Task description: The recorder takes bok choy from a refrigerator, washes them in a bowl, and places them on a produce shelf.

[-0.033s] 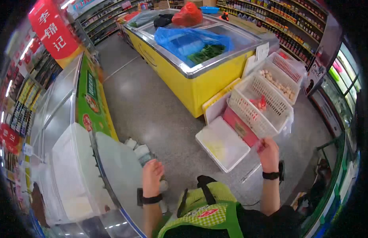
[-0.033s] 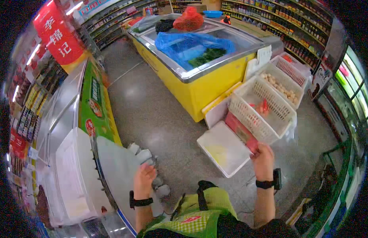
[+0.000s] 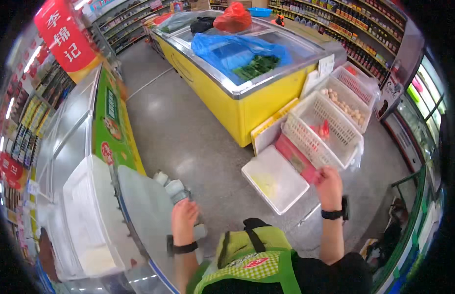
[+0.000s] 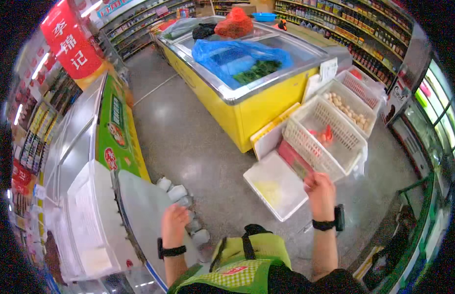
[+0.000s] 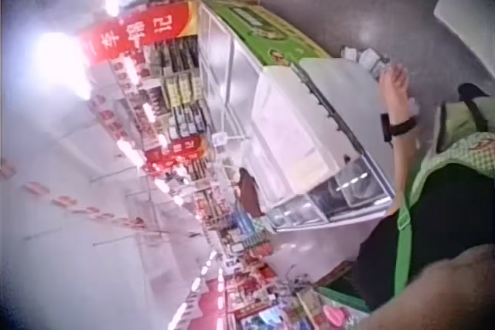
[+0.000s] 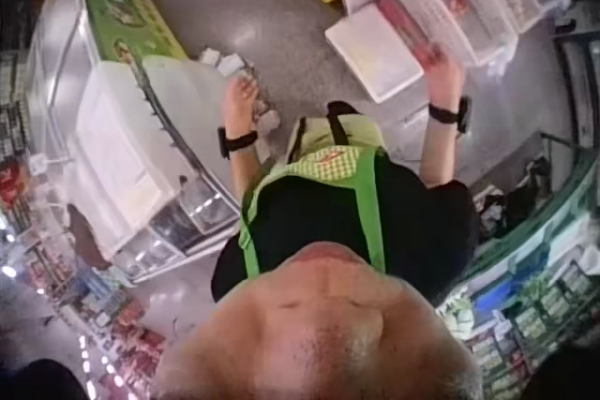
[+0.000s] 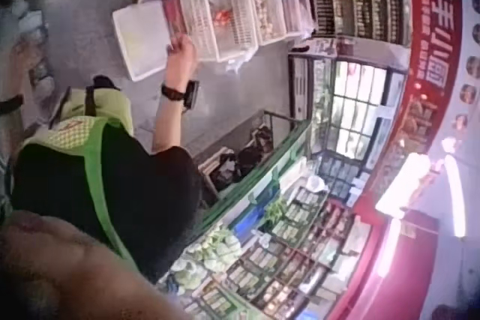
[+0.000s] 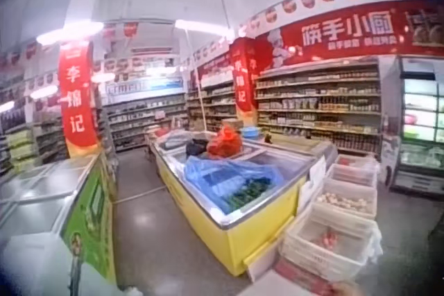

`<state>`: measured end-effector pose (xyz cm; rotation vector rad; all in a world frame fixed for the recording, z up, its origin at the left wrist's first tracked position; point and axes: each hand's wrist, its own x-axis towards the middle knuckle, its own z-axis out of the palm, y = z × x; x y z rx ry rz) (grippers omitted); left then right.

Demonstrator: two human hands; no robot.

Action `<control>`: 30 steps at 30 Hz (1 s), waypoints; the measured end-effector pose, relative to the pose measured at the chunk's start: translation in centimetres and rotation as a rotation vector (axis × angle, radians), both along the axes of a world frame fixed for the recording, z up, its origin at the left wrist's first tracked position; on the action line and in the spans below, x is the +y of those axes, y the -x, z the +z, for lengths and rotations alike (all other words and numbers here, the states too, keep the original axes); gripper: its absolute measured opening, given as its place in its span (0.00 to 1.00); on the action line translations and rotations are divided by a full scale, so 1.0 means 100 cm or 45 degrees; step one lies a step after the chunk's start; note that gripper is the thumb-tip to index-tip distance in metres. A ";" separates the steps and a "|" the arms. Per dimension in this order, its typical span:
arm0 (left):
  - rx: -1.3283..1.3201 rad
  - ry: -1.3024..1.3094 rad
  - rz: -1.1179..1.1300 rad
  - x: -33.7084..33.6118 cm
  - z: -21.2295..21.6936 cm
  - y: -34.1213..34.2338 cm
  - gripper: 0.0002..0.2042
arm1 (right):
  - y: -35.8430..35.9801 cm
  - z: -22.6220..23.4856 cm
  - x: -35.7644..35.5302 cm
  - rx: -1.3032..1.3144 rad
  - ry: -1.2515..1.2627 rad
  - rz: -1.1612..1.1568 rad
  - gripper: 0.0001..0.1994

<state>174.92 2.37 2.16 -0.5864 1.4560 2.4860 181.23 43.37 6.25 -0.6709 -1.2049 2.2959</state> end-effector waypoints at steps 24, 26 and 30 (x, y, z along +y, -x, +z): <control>0.243 0.062 -0.539 -0.026 0.040 0.585 0.12 | 0.347 0.097 -0.079 0.021 -0.686 -0.647 0.04; 0.347 0.094 -0.605 -0.011 0.044 0.623 0.10 | 0.382 0.105 -0.079 -0.177 -0.968 -0.668 0.04; 0.346 0.078 -0.692 0.015 0.056 0.702 0.10 | 0.447 0.130 -0.084 -0.406 -1.129 -0.622 0.06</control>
